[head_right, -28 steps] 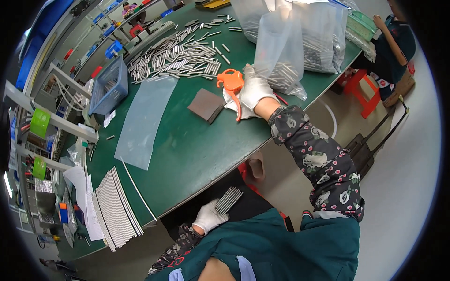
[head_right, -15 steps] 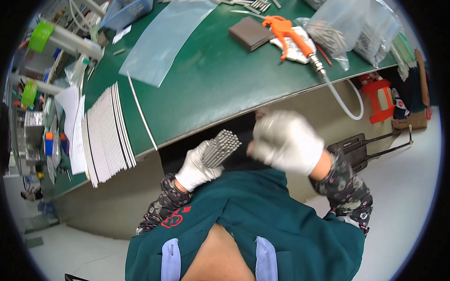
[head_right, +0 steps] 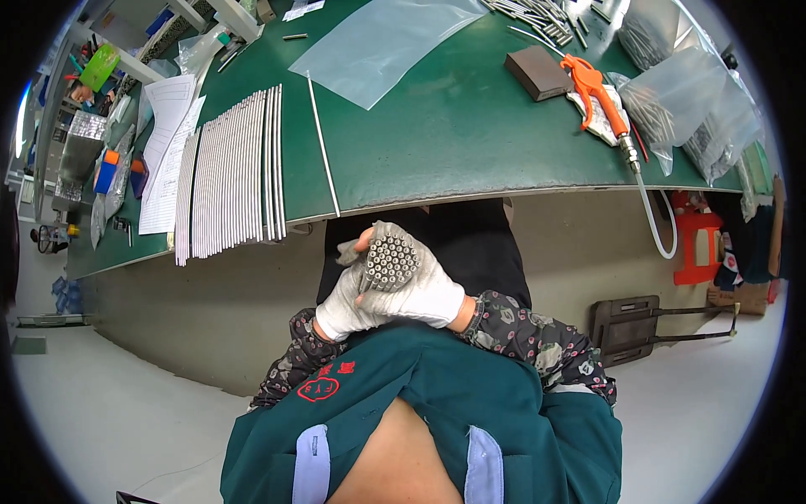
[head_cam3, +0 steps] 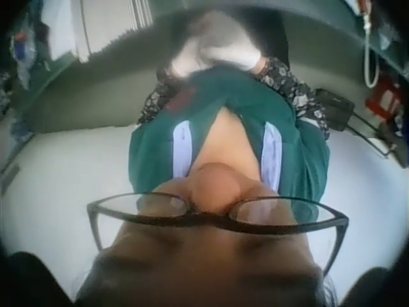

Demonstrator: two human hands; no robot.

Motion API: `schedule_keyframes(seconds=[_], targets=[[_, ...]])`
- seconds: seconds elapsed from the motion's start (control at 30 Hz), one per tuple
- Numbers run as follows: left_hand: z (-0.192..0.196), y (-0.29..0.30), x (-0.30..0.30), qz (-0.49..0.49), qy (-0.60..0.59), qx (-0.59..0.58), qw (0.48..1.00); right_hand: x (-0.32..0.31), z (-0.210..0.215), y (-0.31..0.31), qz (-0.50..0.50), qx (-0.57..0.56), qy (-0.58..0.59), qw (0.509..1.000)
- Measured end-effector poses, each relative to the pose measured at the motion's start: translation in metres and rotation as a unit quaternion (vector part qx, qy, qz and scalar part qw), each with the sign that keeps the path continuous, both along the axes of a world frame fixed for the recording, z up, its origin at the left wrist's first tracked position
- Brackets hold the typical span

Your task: Gather thin metal rods from a workspace, align them into a bundle, clean the bundle with an air duster, and place them into a plastic bag.

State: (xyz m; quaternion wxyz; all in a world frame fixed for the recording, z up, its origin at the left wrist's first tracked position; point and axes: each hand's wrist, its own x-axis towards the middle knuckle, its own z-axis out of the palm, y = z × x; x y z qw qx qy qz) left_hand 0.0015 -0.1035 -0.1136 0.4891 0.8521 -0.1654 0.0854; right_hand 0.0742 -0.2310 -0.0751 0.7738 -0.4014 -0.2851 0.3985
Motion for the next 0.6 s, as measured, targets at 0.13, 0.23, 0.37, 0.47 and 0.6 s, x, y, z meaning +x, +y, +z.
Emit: schedule_keyframes(seconds=[0.13,0.23,0.37,0.47,0.6], targets=[[-0.020,-0.005,-0.012,0.099,0.119,-0.149,0.977,0.000,-0.008,0.001,-0.102,-0.003,0.040,0.994],[-0.022,-0.002,-0.016,0.106,0.266,-0.097,0.953,0.003,-0.006,0.001,-0.193,0.038,0.103,0.975],[0.003,0.007,-0.007,0.018,0.285,-0.195,0.938,0.021,0.012,-0.003,-0.226,0.076,0.112,0.965],[0.002,0.027,-0.014,-0.039,0.321,-0.503,0.802,0.041,0.030,-0.002,-0.225,0.112,0.156,0.955],[-0.003,0.026,-0.040,0.028,0.289,-0.690,0.663,0.035,0.046,0.016,-0.206,0.135,0.126,0.961]])
